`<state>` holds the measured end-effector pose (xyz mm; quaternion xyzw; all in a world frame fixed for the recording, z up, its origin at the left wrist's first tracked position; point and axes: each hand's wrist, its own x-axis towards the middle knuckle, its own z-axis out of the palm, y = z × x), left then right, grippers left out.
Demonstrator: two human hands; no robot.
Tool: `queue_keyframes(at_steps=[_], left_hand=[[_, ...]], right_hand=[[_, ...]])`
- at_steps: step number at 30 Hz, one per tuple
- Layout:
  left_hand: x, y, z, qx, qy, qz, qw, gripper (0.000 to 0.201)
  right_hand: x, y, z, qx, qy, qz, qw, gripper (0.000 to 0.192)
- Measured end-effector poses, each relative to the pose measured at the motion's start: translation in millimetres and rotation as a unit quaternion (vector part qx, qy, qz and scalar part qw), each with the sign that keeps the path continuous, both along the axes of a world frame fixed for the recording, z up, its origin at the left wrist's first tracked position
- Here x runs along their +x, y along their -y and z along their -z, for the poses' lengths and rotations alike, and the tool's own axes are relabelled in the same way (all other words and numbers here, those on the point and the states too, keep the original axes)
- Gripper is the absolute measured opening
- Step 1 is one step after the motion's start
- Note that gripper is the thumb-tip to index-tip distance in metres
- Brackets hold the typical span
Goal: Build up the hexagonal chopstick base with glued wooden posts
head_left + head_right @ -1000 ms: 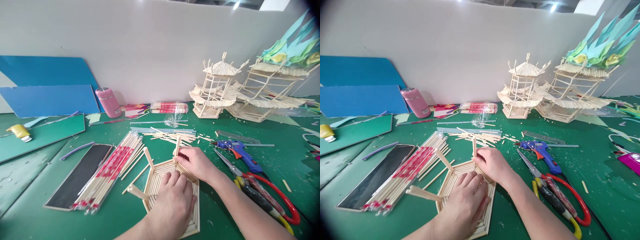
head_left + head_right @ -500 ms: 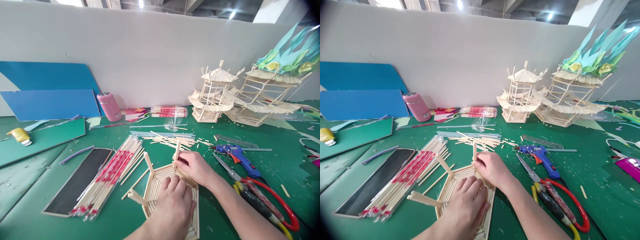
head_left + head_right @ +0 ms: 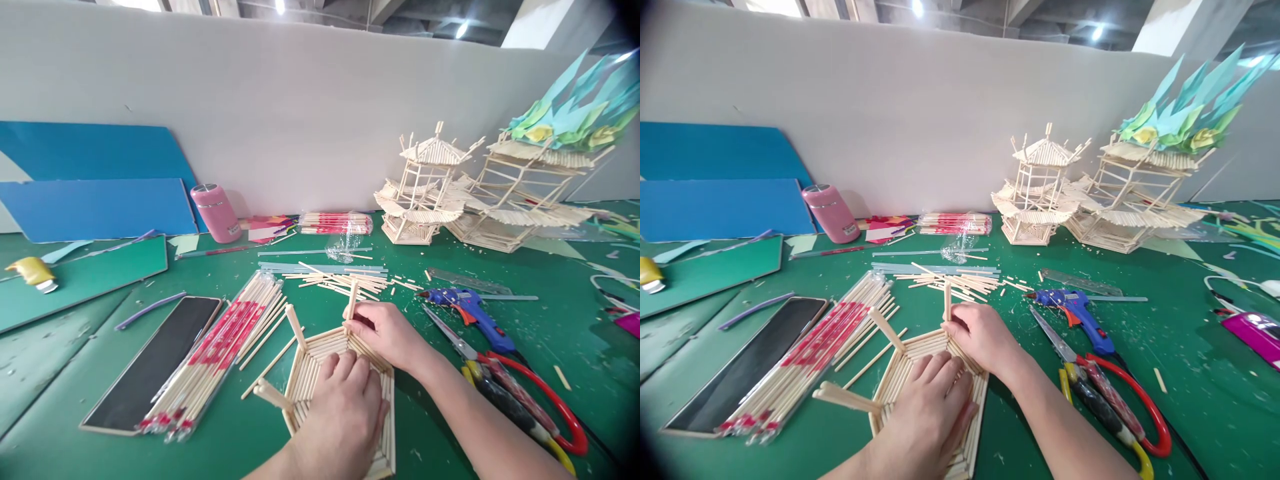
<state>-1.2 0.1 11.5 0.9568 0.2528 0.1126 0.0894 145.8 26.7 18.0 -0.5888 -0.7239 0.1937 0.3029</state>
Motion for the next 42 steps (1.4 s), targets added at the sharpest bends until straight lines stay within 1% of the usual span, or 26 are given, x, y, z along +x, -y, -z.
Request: queue_keyframes(at_steps=[12,22,30,42], left_hand=[[-0.6,-1.1,-2.3,-0.016,-0.021,0.003,1.0,0.023],[-1.0,-0.6,-5.3,-0.009,-0.028,0.006,1.0,0.024],[-1.6,0.1,-4.6,-0.004,-0.028,0.005,1.0,0.025],[-1.2,1.0,-8.6,0.004,-0.031,0.005,1.0,0.021]], right_hand=[[0.5,0.0,0.9,0.001,-0.001,0.0,1.0,0.012],[0.5,0.7,-0.7,-0.004,0.004,0.001,1.0,0.012],[-0.8,-0.4,-2.2,-0.005,0.008,0.001,1.0,0.013],[-0.7,0.3,-2.1,-0.003,0.005,0.004,1.0,0.013]])
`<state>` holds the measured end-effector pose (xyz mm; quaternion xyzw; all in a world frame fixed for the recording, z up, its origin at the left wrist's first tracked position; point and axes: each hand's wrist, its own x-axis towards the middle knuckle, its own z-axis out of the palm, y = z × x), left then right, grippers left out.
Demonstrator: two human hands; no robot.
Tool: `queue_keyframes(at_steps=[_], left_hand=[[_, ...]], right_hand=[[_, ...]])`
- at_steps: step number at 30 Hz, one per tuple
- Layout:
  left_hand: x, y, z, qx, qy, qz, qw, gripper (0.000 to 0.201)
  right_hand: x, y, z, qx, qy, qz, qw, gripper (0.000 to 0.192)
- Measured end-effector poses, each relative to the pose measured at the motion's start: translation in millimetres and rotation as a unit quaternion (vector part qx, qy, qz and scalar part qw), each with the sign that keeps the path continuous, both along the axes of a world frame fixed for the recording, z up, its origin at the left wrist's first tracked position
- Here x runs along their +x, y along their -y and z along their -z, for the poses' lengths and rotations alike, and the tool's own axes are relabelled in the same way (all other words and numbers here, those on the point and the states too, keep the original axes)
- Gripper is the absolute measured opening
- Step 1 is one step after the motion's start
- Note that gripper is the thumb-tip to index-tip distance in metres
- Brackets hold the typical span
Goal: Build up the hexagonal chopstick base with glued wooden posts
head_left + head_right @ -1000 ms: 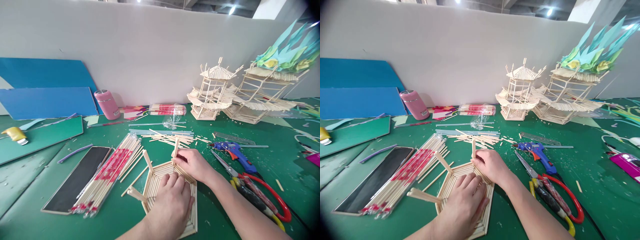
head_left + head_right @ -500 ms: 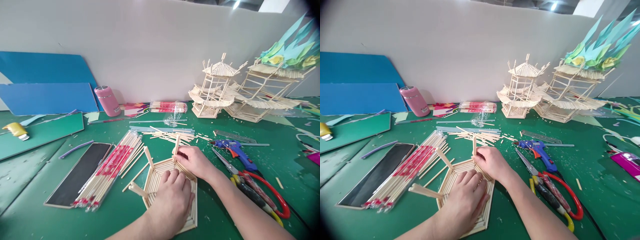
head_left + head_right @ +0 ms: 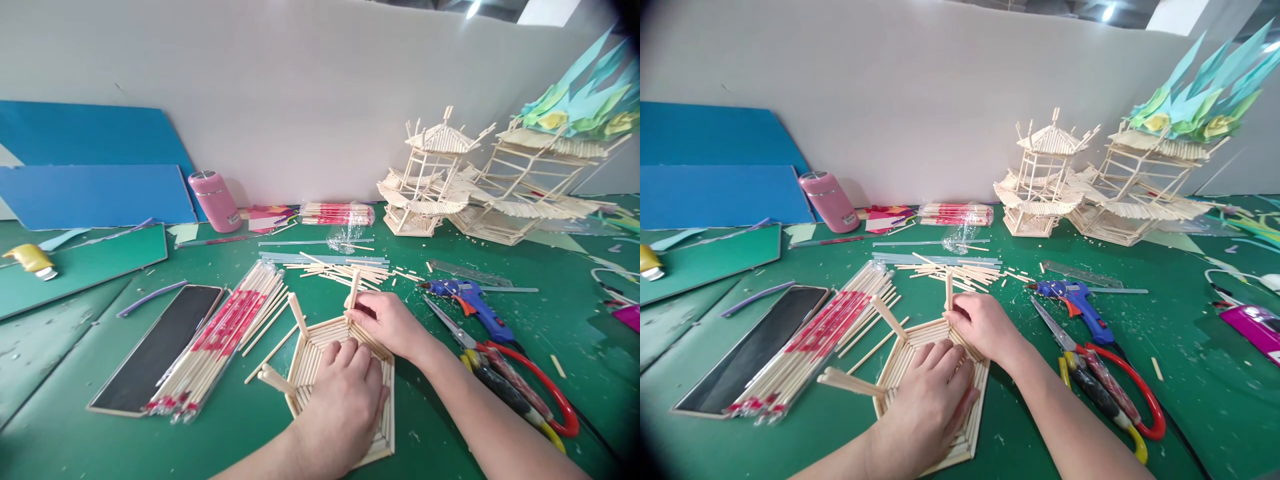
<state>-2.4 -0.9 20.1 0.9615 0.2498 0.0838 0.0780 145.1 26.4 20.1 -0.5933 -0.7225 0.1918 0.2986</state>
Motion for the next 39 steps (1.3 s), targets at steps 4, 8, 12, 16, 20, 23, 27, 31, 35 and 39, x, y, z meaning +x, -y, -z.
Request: queue_keyframes(at_steps=[4,8,12,16,20,23,27,31,35,39], left_hand=[[0.0,0.3,0.4,-0.004,0.001,-0.006,1.0,0.021],[0.0,0.7,0.1,-0.01,-0.002,-0.004,1.0,0.021],[-0.1,0.6,0.2,-0.004,0.006,-0.006,1.0,0.019],[-0.2,0.3,0.2,-0.001,0.008,-0.006,1.0,0.017],[-0.4,-0.2,0.7,0.0,0.009,-0.005,1.0,0.018],[-0.5,-0.5,1.1,0.002,0.006,-0.001,1.0,0.018],[-0.4,-0.4,0.9,-0.002,0.004,-0.006,1.0,0.019],[-0.5,-0.6,0.9,-0.006,0.006,-0.004,1.0,0.019],[-0.9,-1.3,1.7,-0.009,0.01,0.001,1.0,0.018],[-1.1,-1.5,2.3,-0.006,0.015,0.002,1.0,0.018]], right_hand=[[0.0,0.2,-0.5,0.001,0.0,0.0,1.0,0.013],[-0.3,0.6,-1.2,0.0,0.0,-0.001,1.0,0.013],[-0.3,0.7,-1.0,0.0,0.0,0.001,1.0,0.014],[-0.2,0.5,-0.4,0.0,-0.001,0.002,1.0,0.013],[-0.6,0.0,-0.1,0.001,-0.003,0.0,1.0,0.013],[-0.9,-0.3,0.0,0.001,-0.005,0.0,1.0,0.013],[-0.7,-0.1,0.2,0.003,-0.006,0.001,1.0,0.013],[-0.4,0.1,0.5,0.003,-0.007,0.002,1.0,0.013],[-0.5,0.1,0.4,0.002,-0.007,0.002,1.0,0.013],[-0.7,0.2,-0.1,0.002,-0.007,0.004,1.0,0.012]])
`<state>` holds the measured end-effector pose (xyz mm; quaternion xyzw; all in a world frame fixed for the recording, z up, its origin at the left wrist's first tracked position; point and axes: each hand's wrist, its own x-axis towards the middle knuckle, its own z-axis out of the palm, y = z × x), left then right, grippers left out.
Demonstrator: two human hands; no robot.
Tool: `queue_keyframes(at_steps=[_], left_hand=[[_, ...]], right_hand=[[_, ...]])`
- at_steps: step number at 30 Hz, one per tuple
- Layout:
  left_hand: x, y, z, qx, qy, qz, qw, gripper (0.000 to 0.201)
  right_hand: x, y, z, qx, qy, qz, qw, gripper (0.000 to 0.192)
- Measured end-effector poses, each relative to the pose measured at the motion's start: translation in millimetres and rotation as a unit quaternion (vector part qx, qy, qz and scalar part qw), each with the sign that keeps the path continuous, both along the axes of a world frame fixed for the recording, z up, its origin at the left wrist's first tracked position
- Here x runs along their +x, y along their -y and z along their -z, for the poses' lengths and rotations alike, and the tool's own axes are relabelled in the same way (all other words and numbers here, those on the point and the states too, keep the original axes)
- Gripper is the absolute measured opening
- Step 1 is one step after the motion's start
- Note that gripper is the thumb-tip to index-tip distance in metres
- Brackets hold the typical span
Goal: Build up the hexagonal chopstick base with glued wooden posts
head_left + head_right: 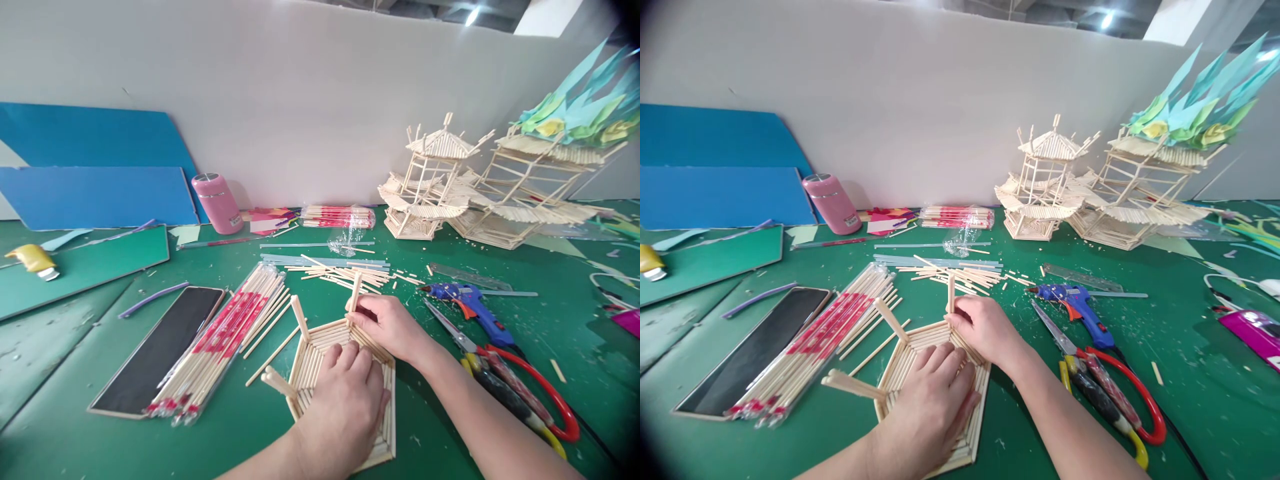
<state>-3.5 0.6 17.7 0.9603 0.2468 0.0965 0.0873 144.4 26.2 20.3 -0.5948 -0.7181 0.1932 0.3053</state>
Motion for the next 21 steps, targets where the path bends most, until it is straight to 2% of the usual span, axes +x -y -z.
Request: queue_keyframes(at_steps=[21], left_hand=[[0.7,0.5,0.2,-0.003,-0.012,-0.003,1.0,0.021]], right_hand=[[-0.1,1.2,-0.2,-0.003,0.001,0.0,1.0,0.013]])
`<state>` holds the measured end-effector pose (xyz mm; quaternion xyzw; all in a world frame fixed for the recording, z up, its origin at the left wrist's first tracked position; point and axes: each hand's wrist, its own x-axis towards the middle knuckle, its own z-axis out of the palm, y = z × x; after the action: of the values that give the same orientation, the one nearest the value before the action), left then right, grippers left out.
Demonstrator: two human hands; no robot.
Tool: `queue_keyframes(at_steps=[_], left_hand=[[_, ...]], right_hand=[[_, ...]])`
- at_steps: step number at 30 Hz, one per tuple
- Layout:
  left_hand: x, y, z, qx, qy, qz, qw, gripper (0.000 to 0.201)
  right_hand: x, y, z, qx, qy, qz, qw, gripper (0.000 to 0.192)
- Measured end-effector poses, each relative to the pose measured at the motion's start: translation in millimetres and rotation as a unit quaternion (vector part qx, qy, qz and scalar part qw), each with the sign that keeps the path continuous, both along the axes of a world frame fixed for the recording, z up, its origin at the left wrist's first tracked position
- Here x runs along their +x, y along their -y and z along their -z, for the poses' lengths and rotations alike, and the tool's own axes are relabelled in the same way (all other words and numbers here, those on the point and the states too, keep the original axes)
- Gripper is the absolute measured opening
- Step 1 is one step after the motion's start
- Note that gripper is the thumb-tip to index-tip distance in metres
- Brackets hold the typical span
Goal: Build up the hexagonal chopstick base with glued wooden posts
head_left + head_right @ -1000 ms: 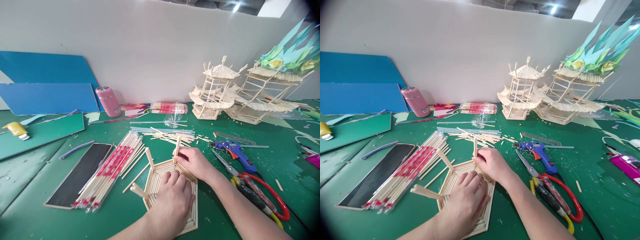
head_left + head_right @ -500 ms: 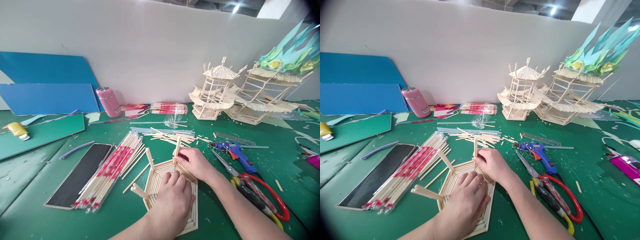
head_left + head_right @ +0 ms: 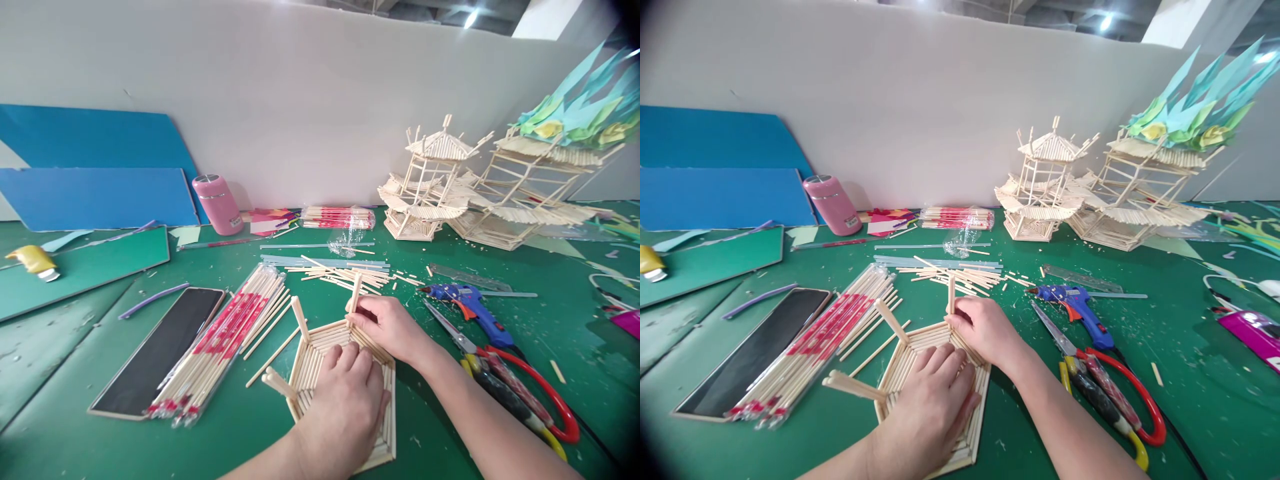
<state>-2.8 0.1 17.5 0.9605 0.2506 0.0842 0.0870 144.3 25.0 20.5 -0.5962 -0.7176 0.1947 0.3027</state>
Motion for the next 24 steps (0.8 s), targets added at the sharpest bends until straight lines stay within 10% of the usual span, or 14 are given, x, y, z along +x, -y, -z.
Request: queue_keyframes(at_steps=[24], left_hand=[[-0.2,-0.6,0.4,-0.002,-0.002,0.0,1.0,0.023]], right_hand=[[0.9,-0.7,2.2,0.001,-0.002,-0.007,1.0,0.012]])
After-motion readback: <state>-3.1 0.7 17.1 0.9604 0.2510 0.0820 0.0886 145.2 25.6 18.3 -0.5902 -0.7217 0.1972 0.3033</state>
